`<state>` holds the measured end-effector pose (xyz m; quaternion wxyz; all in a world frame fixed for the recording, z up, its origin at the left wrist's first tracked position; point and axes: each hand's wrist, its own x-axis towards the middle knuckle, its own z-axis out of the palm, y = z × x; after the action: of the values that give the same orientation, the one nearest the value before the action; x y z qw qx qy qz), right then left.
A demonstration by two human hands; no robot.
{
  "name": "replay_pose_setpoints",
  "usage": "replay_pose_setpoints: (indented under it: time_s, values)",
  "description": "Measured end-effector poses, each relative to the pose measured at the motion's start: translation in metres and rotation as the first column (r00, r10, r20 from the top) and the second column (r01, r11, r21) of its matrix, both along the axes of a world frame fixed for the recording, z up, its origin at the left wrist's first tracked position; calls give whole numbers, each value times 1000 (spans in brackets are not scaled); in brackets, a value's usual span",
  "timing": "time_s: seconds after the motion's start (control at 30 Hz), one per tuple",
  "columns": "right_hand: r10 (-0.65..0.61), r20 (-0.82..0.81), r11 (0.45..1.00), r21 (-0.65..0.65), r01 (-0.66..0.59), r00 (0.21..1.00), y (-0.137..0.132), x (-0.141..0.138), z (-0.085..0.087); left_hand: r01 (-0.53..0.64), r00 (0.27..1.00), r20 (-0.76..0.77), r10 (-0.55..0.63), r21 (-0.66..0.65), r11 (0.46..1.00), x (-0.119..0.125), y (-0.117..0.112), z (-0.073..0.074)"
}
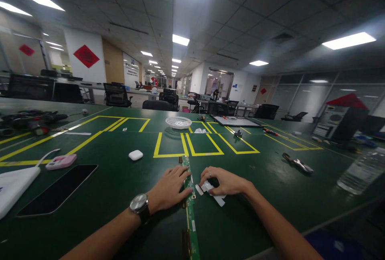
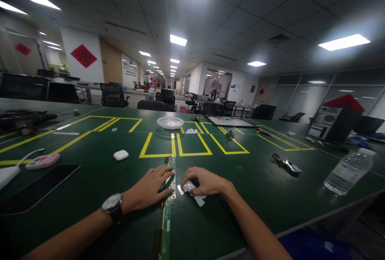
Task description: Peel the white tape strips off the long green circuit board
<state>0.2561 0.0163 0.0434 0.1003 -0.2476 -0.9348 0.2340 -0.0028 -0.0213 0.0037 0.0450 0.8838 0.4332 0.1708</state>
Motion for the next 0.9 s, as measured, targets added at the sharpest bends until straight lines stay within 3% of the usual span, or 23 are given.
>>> replay_pose_setpoints:
  time_s: [0.23,0.4,0.57,0.9]
  values:
    - [-92,11,986,142,90,996,-5,-9,-2,-13,1000,-2,13,18,1000,2,-3,3]
    - [-63,-46,991,115,68,997,-8,-17,-5,-5,1000,-10,5,32,999,2,-2,1]
    - [-195,-87,973,111,204,977,-5,-22,-14,-6,1000,-8,6,40,999,1,0,-2]
    - [-253,-192,943,171,287,948,-5,-34,-27,6,1000,9,-6,9,1000,2,-2,2]
